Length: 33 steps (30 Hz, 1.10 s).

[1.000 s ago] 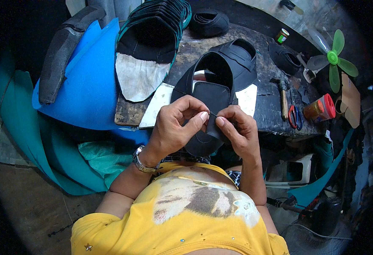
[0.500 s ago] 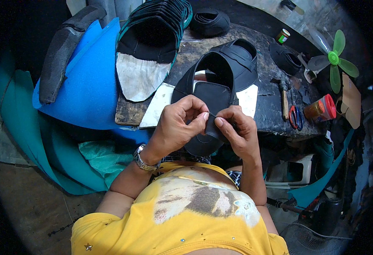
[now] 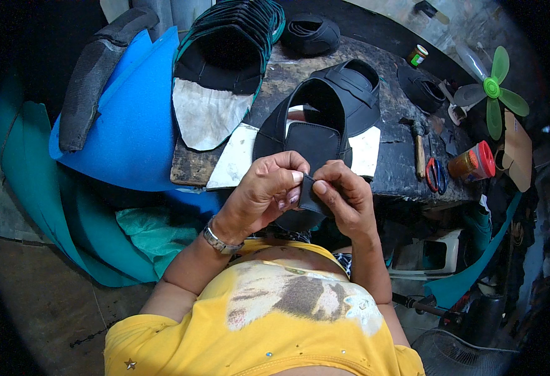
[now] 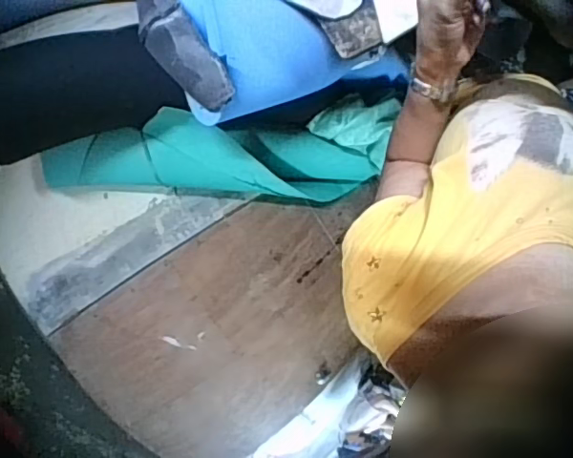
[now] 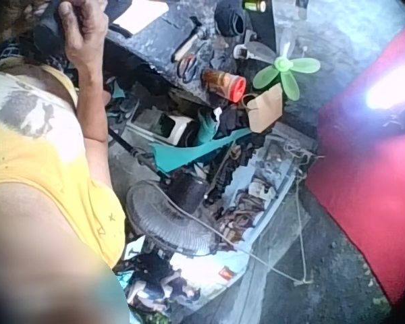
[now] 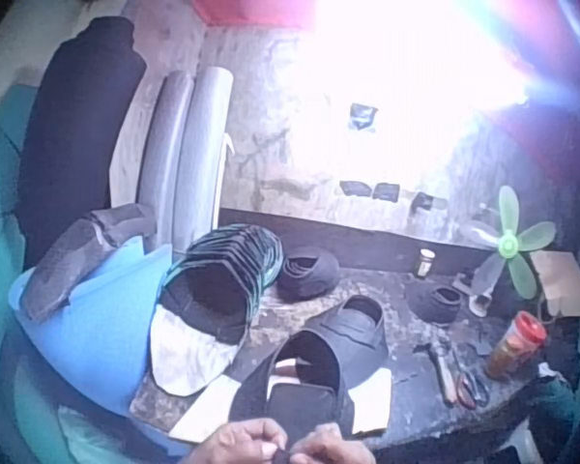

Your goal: The person assembles a black slipper by hand, attaching a strap to the upper part. They use scissors to trim excess material and a hammer to secure the strap in place. The person repeats the process for a second slipper, ensuring both are properly assembled.

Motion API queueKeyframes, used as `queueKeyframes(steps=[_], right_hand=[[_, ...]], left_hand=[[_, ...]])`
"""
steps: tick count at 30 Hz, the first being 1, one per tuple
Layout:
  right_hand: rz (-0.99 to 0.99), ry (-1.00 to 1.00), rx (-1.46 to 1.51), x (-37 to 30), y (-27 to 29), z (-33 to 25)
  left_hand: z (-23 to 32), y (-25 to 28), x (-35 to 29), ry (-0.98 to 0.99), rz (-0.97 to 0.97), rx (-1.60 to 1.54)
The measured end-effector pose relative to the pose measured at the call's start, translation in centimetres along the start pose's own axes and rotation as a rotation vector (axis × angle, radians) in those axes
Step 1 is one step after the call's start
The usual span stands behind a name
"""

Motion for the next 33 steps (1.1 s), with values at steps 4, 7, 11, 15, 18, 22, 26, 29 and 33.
queueKeyframes(steps=[4,7,11,15,18,22,26,29,33], right_hand=[[0.009,0.028,-0.046,0.1,0.1,-0.1],[0.02,0.076,-0.146,0.2,0.1,-0.3],[0.042,0.095,-0.19,0.3,0.2,-0.8],[0.101,0.081,-0.287,0.7,0.0,-1.2],[0.089,0.076,-0.294,1.2,-0.5,-1.1],[0.213,0.145,-0.443,1.7,0.7,-1.1],[0.294,0.004,-0.344,1.6,2.9,0.2],[0.279,-0.202,-0.128,0.9,3.6,1.7],[0.222,-0.329,0.143,0.3,3.7,2.9]], left_hand=[[-0.6,0.3,-0.1,0.02,0.03,-0.058],[-0.6,0.6,-0.1,-0.002,0.056,-0.053],[-0.4,0.6,0.1,-0.064,0.176,-0.03],[-1.4,-0.1,0.1,-0.162,0.261,-0.049],[-2.5,-0.2,-0.1,0.008,0.137,0.041],[-2.4,0.8,0.0,0.008,0.084,0.012],[-1.8,1.5,0.0,0.016,0.125,0.023],[-1.6,1.4,0.0,0.019,0.138,0.005],[-1.4,1.4,-0.2,0.01,0.155,0.044]])
Point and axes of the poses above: each hand's wrist, its own x-axis towards the middle knuckle, its own y-axis out of the back of the hand, z = x × y, the point moved 5 cm from there along x, towards the middle knuckle, and after that the axes turned 4 degrees about z, right-handed, at the moved point
